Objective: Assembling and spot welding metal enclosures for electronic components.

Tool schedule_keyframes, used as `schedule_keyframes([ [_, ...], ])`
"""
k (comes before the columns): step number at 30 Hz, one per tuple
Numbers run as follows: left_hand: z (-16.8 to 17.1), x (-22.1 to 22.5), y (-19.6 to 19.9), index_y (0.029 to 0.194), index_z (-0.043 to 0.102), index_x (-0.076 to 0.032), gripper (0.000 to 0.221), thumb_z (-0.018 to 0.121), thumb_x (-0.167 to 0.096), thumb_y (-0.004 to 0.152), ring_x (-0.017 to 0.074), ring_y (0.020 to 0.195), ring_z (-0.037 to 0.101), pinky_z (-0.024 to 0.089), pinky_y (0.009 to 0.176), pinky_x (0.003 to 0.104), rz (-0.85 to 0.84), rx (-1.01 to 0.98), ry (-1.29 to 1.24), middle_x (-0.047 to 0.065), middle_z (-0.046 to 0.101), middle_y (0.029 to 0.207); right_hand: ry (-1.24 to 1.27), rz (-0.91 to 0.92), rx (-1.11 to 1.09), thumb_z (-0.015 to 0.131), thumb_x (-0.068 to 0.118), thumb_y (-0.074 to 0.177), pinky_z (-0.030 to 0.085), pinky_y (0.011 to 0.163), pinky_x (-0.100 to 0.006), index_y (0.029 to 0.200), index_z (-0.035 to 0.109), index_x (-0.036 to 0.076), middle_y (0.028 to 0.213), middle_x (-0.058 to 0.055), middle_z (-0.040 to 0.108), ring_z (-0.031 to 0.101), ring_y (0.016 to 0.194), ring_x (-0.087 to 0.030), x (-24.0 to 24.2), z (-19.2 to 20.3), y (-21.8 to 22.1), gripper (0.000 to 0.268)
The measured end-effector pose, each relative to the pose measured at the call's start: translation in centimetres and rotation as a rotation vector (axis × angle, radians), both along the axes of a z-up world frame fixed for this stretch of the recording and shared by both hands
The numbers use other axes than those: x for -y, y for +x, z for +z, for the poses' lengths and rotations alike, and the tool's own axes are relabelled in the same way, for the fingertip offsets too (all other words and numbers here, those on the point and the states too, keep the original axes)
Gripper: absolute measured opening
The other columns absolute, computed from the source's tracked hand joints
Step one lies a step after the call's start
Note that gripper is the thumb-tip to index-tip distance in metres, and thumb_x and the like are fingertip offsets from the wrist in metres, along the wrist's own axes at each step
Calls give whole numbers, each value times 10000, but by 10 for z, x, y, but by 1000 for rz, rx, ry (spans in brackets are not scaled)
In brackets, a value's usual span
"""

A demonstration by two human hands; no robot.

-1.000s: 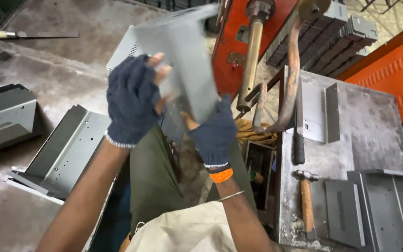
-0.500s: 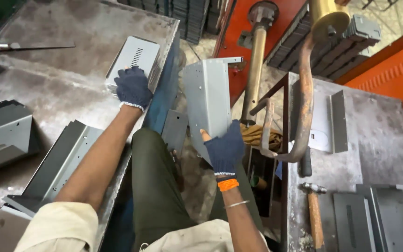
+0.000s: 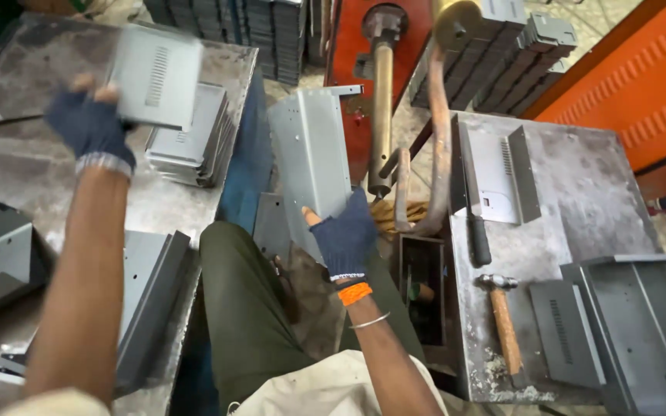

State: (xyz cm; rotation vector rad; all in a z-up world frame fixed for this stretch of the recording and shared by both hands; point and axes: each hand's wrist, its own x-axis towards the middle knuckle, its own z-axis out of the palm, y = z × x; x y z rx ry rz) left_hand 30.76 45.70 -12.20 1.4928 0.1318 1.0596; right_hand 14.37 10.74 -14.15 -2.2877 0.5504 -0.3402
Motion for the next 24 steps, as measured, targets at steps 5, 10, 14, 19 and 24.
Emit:
schedule_keyframes([
  [5, -16, 50, -94, 1189, 665, -80, 455, 845, -46, 773, 219, 1046, 695, 628, 903, 386, -374, -416, -493, 64, 712, 1152, 41, 5, 141, 951, 502, 560, 575, 920, -486, 1332, 600, 24, 1187, -234, 706, 688, 1133, -391, -5, 3, -4, 974],
  [10, -43, 73, -140, 1109, 664, -20, 453, 867, -123, 718, 208, 861, 698, 609, 746, 343, -409, -555, -568, 86, 704, 956, 44, 4, 294, 967, 444, 561, 588, 867, -485, 1261, 611, -19, 1119, -273, 701, 698, 1085, -423, -16, 29, -24, 912],
  [14, -57, 91, -165, 1257, 626, 1, 529, 777, -181, 785, 418, 1103, 694, 579, 922, 551, -622, -206, -1339, 229, 668, 1265, 120, -45, 435, 975, 396, 514, 599, 797, -458, 1180, 646, 52, 992, -200, 725, 731, 976, -388, -17, 90, -47, 818],
  [19, -1, 161, -200, 1578, 349, 4, 869, 603, -524, 937, 489, 1431, 426, 337, 1167, 659, -1003, 159, -1372, 239, 370, 1612, 452, -89, 491, 1000, 303, 488, 611, 826, -432, 1223, 645, 83, 1043, -164, 736, 749, 1009, -353, 1, 182, -92, 845],
  [24, 41, 212, -200, 1576, 364, -60, 878, 663, -434, 841, 588, 1354, 430, 284, 1069, 824, -1315, 242, -1403, 319, 379, 1582, 679, 63, 1087, 751, -8, 842, 539, 718, -230, 1174, 601, 65, 1003, -11, 659, 587, 750, -107, 61, 206, -115, 372],
])
